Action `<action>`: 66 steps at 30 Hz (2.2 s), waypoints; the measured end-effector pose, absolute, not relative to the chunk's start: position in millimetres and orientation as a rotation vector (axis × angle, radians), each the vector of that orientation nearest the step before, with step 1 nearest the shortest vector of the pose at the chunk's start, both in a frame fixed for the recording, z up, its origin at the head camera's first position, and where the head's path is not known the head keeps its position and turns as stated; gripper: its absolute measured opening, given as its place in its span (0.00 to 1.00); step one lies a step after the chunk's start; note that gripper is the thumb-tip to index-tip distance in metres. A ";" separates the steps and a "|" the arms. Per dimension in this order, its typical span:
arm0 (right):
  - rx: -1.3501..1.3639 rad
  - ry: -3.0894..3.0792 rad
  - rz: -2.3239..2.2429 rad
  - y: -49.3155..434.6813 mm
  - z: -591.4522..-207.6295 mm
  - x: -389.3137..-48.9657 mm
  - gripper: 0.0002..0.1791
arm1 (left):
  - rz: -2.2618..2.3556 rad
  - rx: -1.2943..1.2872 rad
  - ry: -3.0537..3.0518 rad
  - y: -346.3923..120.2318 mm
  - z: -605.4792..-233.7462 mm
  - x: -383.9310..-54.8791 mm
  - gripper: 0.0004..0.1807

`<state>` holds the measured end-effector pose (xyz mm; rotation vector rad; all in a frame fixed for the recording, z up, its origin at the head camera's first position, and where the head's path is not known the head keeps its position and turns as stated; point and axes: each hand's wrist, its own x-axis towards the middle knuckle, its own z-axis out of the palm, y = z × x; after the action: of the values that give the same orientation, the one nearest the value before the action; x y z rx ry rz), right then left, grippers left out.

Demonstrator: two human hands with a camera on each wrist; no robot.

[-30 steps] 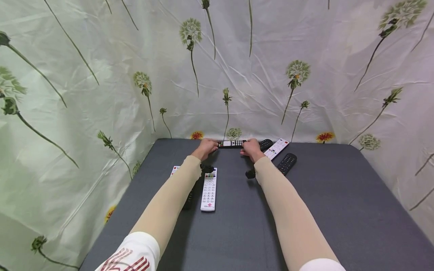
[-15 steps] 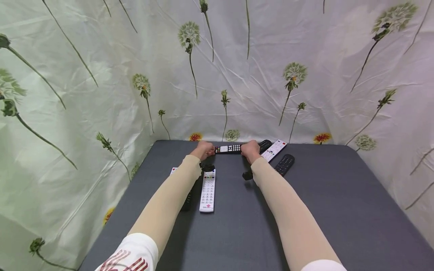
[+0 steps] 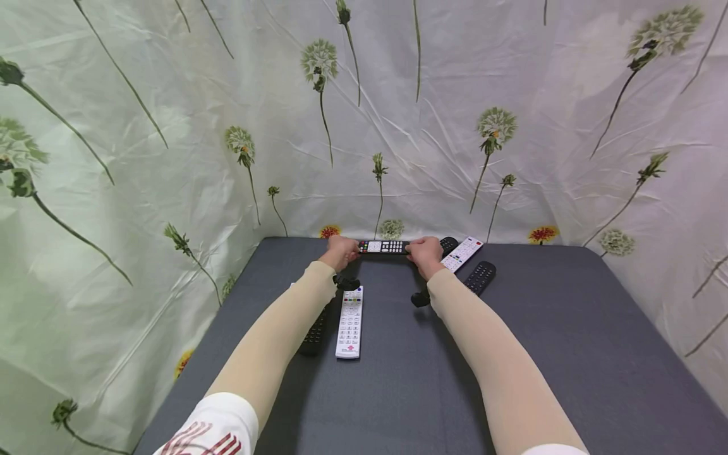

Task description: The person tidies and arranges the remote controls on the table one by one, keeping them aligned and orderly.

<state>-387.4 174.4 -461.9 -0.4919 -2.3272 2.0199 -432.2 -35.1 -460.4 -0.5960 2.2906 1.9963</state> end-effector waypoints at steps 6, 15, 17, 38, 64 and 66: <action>-0.392 -2.269 2.228 181.3 -454.3 -384.4 0.21 | 2.238 -0.509 2.125 -39.7 -458.3 -429.0 0.16; -0.196 -2.425 2.313 191.4 -445.9 -375.9 0.23 | 2.312 -0.318 2.007 -47.9 -455.3 -426.3 0.17; -0.154 -2.437 2.336 193.0 -446.2 -374.7 0.22 | 2.311 -0.291 2.006 -49.2 -454.8 -426.2 0.15; 0.095 -2.641 2.400 193.0 -462.5 -338.5 0.30 | 2.135 -0.046 2.038 -46.1 -447.4 -418.6 0.10; 0.273 -2.830 2.260 166.4 -479.4 -285.4 0.35 | 1.717 0.424 2.173 -51.6 -460.7 -391.7 0.11; 0.270 -2.846 2.225 165.5 -480.3 -282.5 0.35 | 1.705 0.435 2.172 -53.6 -461.3 -389.4 0.11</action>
<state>-282.5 165.5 -480.3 0.2700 -2.8461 2.2252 -389.4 -53.6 -461.3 0.4352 2.1718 1.7050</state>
